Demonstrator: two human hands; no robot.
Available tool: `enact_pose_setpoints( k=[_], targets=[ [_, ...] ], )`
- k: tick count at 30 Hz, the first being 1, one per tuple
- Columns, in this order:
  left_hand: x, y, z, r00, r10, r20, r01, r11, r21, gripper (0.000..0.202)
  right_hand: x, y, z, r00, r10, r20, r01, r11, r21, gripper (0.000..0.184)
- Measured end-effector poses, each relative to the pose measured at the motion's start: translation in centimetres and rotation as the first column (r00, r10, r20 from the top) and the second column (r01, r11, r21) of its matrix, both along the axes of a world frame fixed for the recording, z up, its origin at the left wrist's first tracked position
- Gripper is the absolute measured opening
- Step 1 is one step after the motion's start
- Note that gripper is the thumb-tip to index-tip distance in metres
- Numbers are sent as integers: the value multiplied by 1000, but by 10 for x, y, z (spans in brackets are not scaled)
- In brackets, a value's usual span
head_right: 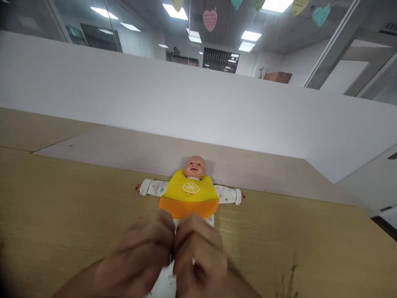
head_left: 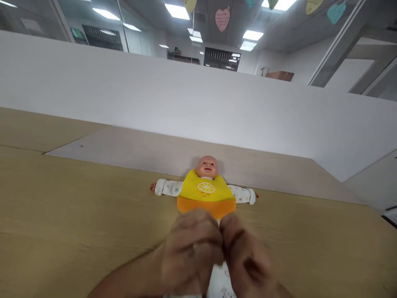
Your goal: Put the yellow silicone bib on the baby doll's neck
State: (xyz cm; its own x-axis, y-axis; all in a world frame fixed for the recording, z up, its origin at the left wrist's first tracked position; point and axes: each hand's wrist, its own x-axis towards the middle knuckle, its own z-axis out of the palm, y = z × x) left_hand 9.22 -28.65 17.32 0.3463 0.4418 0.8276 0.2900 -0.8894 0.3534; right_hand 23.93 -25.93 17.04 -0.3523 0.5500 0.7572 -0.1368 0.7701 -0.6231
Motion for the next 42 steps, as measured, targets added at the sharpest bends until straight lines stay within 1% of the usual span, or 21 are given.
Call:
enact_pose_setpoints(
  k=[2, 4, 6, 9, 12, 16, 18, 20, 22, 24, 26, 28, 31, 36, 42],
  targets=[
    [5, 17, -1, 987, 125, 100, -132, 989, 66, 23, -6, 12, -8, 998, 5, -69, -4, 1000, 6, 22],
    [7, 32, -5, 956, 230, 181, -247, 966, 77, 23, -11, 21, -15, 993, -12, -115, 12, 1000, 0, 22],
    [8, 42, -11, 950, 250, 185, -268, 960, 78, 22, -15, 28, -19, 992, -41, -117, 40, 999, -7, 23],
    [9, 48, -19, 970, 186, 157, -200, 977, 80, 28, -16, 35, -20, 991, -49, -126, 51, 999, 9, 23],
    [10, 50, -21, 982, 113, 150, -124, 990, 63, 37, -16, 39, -21, 991, -27, -134, 29, 1000, 11, 22],
    [11, 52, -23, 987, 86, 133, -94, 994, 54, 49, -18, 43, -24, 988, -12, -155, 9, 1000, -21, 21],
    [10, 52, -23, 989, 82, 124, -89, 995, 53, 52, -19, 44, -26, 982, 25, -186, -36, 998, -60, 21],
    [9, 51, -20, 992, 59, 113, -66, 996, 57, 54, -20, 45, -27, 965, 100, -244, -131, 985, -116, 22],
    [8, 49, -16, 996, 23, 90, -28, 998, 48, 52, -23, 47, -26, 931, 183, -315, -248, 952, -178, 25],
    [6, 47, -11, 998, -20, 53, 18, 999, 26, 47, -25, 49, -24, 893, 242, -379, -347, 907, -239, 31],
    [4, 47, -7, 999, -49, 23, 49, 999, 10, 41, -27, 50, -20, 865, 275, -419, -417, 859, -297, 40],
    [2, 48, -6, 998, -55, 12, 55, 998, 25, 32, -27, 50, -17, 845, 303, -440, -464, 825, -324, 45],
    [0, 50, -8, 999, -37, -1, 37, 999, 37, 24, -26, 49, -17, 847, 318, -426, -478, 807, -348, 45],
    [-2, 47, -7, 999, -44, -12, 43, 999, -31, 17, -25, 48, -23, 861, 305, -408, -469, 787, -401, 42],
    [-3, 43, -2, 996, -83, 22, 84, 993, -78, 16, -24, 48, -28, 847, 347, -402, -503, 769, -394, 36]
  ],
)
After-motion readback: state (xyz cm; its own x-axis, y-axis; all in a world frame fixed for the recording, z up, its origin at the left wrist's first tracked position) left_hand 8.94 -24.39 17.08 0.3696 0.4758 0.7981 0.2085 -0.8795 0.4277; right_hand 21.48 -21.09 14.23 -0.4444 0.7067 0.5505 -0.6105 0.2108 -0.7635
